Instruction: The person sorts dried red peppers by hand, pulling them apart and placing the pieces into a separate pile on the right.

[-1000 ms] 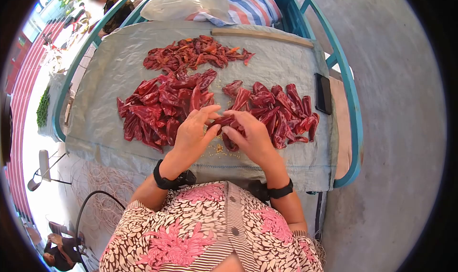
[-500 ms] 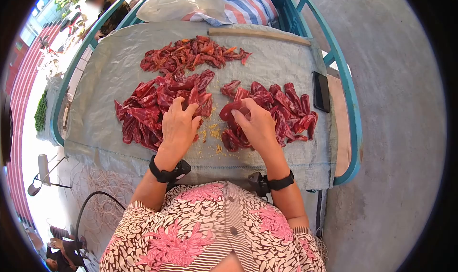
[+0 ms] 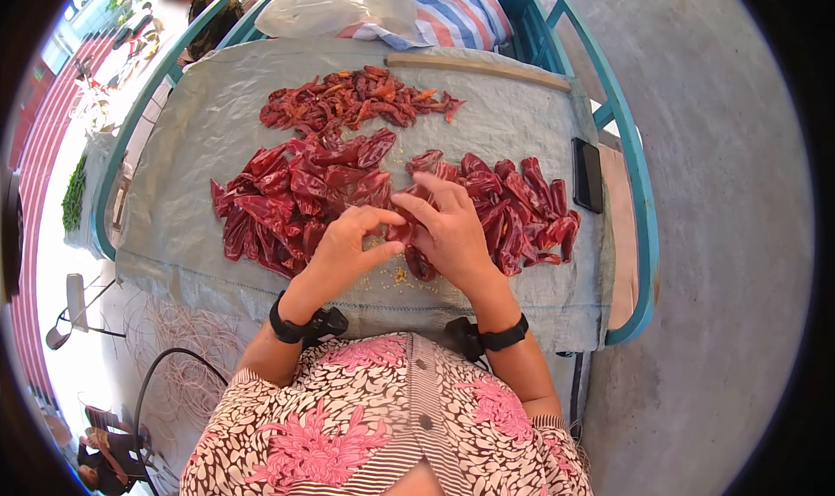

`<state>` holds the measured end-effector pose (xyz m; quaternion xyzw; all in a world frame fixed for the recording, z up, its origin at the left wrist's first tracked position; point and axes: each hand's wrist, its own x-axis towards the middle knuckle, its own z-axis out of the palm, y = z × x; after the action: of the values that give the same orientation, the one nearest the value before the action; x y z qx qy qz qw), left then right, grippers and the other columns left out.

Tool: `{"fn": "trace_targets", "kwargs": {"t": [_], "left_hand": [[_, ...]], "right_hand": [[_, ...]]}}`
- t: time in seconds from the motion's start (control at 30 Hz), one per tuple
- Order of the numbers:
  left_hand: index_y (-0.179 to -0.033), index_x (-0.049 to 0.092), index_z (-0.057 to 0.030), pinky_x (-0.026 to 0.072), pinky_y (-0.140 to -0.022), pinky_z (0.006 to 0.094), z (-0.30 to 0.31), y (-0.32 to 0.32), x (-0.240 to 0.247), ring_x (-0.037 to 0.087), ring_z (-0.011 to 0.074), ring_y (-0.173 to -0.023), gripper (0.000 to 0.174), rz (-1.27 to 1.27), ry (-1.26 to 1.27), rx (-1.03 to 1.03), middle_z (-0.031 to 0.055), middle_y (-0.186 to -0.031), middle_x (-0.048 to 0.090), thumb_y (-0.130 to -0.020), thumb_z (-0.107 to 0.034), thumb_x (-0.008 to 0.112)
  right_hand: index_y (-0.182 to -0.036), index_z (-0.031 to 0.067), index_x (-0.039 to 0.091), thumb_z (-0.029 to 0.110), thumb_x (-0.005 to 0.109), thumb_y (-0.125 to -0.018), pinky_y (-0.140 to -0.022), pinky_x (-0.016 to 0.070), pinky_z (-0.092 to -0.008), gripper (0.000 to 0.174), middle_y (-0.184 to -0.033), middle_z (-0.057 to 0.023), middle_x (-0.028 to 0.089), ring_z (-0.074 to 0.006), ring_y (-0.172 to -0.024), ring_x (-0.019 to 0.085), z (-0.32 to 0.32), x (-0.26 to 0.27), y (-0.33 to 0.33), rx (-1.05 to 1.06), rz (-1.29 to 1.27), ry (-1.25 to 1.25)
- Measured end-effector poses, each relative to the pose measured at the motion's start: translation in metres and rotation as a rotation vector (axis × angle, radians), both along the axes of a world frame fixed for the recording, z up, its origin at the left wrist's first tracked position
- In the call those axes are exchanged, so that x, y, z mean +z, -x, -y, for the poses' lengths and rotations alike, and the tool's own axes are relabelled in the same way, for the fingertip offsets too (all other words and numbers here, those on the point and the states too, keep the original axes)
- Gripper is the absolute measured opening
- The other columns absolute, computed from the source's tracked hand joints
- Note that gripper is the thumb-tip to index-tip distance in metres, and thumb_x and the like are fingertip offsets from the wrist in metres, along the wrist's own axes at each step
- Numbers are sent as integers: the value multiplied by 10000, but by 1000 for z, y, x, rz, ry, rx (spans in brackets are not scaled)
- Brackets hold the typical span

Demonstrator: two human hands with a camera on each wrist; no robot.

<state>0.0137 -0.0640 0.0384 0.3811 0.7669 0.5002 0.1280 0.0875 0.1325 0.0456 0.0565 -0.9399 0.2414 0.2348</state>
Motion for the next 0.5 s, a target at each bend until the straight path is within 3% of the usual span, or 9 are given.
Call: {"fn": "trace_targets", "kwargs": {"t": [0.03,0.07,0.2,0.33,0.5], "left_hand": [[-1234,700,-72,496,-911,376,-1,-1,0,612,268,-1015,382,-1,22,-55,109,-1067,697,-888,-210,787],[-1231,691,-60,497,-902,402,-5,0,-7,603,298,-1027,367,-57,-89,-32,123,-1068,695,-908,-220,766],[-1208,681,-73,482,-898,443,-10,14,-22,583,339,-1031,362,-477,67,271,119,-1113,673,-891,-230,753],[-1233,666,-113,448,-891,459,-19,25,-33,548,298,-1092,477,-638,308,323,78,-1184,629,-810,-283,808],[-1254,654,-141,422,-884,421,-32,32,-43,539,272,-1084,530,-684,496,281,71,-1143,623,-777,-297,826]], "right_hand": [[-1266,137,686,-27,713,-785,-1017,500,-420,509,-1268,-115,642,-348,-1185,590,-2,-2,0,36,11,-77],[-1157,134,739,-16,714,-793,-988,510,-425,395,-1235,-100,659,-330,-1150,608,0,-3,-3,-16,18,17],[-1058,125,762,33,725,-838,-942,512,-429,241,-1131,-65,703,-323,-1090,612,-19,-8,-6,-212,-99,-60],[-1054,103,751,46,711,-884,-939,508,-422,184,-1113,-77,705,-322,-1079,616,-29,0,-5,-288,-86,39],[-1050,91,744,49,713,-881,-922,517,-418,177,-1092,-87,710,-324,-1063,628,-22,-3,-8,-231,-42,27]]}}
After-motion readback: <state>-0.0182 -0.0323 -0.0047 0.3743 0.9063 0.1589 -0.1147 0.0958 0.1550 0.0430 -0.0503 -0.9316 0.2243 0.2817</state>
